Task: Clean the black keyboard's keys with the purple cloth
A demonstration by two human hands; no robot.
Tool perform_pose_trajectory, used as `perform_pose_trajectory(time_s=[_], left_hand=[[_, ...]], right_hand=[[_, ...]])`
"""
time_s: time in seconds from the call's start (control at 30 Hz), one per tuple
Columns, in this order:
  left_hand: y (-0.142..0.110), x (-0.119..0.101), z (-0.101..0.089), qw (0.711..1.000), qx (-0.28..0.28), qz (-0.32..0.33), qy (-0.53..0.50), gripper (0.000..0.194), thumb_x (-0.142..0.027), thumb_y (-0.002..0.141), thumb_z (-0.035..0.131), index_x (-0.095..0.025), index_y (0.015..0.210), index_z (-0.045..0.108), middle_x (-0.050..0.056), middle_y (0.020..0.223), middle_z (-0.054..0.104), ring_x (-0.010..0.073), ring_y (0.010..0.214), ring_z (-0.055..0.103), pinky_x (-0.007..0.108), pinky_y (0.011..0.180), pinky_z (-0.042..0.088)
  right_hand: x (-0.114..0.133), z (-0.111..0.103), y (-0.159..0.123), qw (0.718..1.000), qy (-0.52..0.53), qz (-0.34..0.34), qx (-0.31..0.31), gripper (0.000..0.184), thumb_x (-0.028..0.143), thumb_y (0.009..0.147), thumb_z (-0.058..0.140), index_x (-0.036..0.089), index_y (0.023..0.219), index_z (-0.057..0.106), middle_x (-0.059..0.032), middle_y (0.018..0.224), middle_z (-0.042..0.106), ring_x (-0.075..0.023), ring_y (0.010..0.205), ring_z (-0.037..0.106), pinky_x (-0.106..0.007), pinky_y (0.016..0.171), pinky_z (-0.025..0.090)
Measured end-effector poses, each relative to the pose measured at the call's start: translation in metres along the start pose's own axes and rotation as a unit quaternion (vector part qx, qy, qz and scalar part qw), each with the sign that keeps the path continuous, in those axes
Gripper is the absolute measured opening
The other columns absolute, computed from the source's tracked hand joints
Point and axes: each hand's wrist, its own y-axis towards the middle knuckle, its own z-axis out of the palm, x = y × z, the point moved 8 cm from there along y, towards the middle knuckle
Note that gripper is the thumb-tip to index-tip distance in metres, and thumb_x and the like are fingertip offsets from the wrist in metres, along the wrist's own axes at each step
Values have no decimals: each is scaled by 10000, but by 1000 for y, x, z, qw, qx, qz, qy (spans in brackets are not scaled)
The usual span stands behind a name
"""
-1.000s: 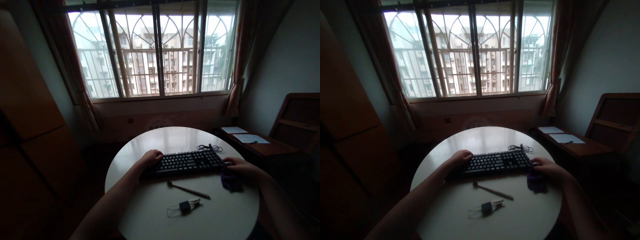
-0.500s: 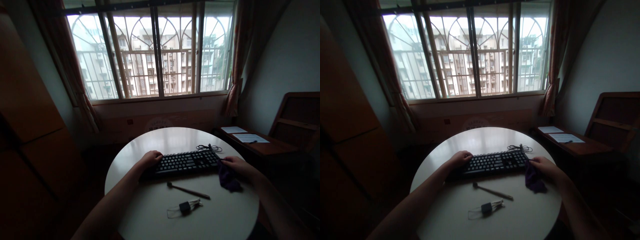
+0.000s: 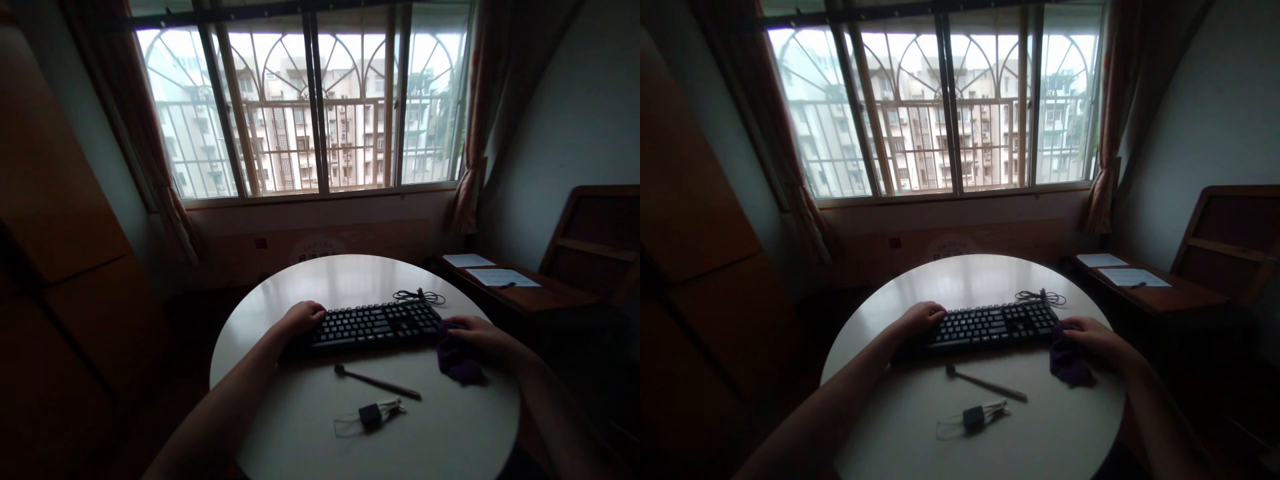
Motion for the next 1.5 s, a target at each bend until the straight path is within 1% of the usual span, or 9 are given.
perform_pose_trajectory(time_s=[0.2, 0.47, 0.67, 0.8, 0.9, 1.1, 1.2, 1.37, 1.5], left_hand=[[-1, -1, -2, 1000, -1, 0, -1, 361, -364, 915, 464, -227, 1096, 746, 61, 1118, 720, 239, 1030, 648, 290, 864, 471], [0, -1, -1, 1000, 8, 2, 2, 361, -371, 918, 465, -232, 1104, 741, 56, 1126, 720, 235, 1036, 643, 285, 868, 467], [1, -1, 0, 1000, 10, 5, -9, 362, -373, 923, 463, -229, 1101, 743, 60, 1109, 722, 239, 1027, 643, 291, 865, 468], [2, 0, 1, 1000, 11, 12, -13, 354, -371, 925, 464, -233, 1093, 744, 57, 1098, 724, 228, 1017, 643, 281, 869, 463], [2, 1, 2, 1000, 8, 16, -17, 357, -365, 923, 463, -224, 1092, 744, 62, 1097, 722, 231, 1017, 645, 282, 879, 460], [1, 1, 1, 999, 12, 22, -23, 366, -376, 927, 458, -215, 1096, 740, 65, 1101, 721, 237, 1017, 644, 285, 866, 464], [0, 0, 0, 999, 14, 25, -27, 371, -380, 929, 452, -211, 1097, 737, 66, 1105, 719, 234, 1017, 645, 282, 860, 467], [2, 3, 2, 999, 15, 25, -34, 365, -382, 925, 459, -218, 1100, 735, 63, 1108, 717, 232, 1025, 644, 287, 887, 463], [2, 3, 2, 999, 18, 25, -36, 358, -378, 923, 466, -223, 1104, 734, 64, 1121, 716, 235, 1031, 641, 294, 895, 463]], right_hand=[[-8, -6, 7, 1000, -11, 5, -11, 462, 416, 726, 732, 153, 1106, 724, -126, 1106, 752, -307, 1019, 702, -337, 839, 563], [7, -19, 3, 979, -138, -49, -143, 424, 500, 828, 537, 164, 975, 751, -92, 996, 776, -321, 978, 693, -381, 874, 524], [34, -18, -19, 967, -118, -111, -198, 398, 488, 850, 529, 174, 1008, 714, -105, 1013, 754, -313, 972, 673, -361, 844, 537], [35, -20, -28, 966, -55, -115, -227, 433, 482, 840, 544, 164, 1101, 679, -99, 947, 738, -285, 844, 677, -344, 694, 562], [39, -13, -34, 970, -9, -131, -205, 501, 504, 829, 587, 158, 1185, 656, -95, 911, 728, -264, 795, 676, -336, 650, 566], [71, 49, -48, 984, 35, -162, 67, 556, 535, 810, 690, 196, 1251, 677, -172, 1219, 693, -351, 1111, 650, -472, 943, 531], [89, 63, -58, 974, 12, -196, 112, 560, 543, 828, 670, 218, 1283, 663, -166, 1294, 658, -363, 1194, 609, -512, 1024, 474], [98, 61, -57, 967, -93, -232, 42, 417, 534, 889, 588, 245, 1151, 737, -128, 1274, 668, -338, 1196, 596, -497, 1027, 468], [95, 53, -51, 946, -191, -253, -68, 407, 509, 921, 542, 193, 774, 753, -116, 926, 715, -256, 863, 655, -370, 803, 532]])
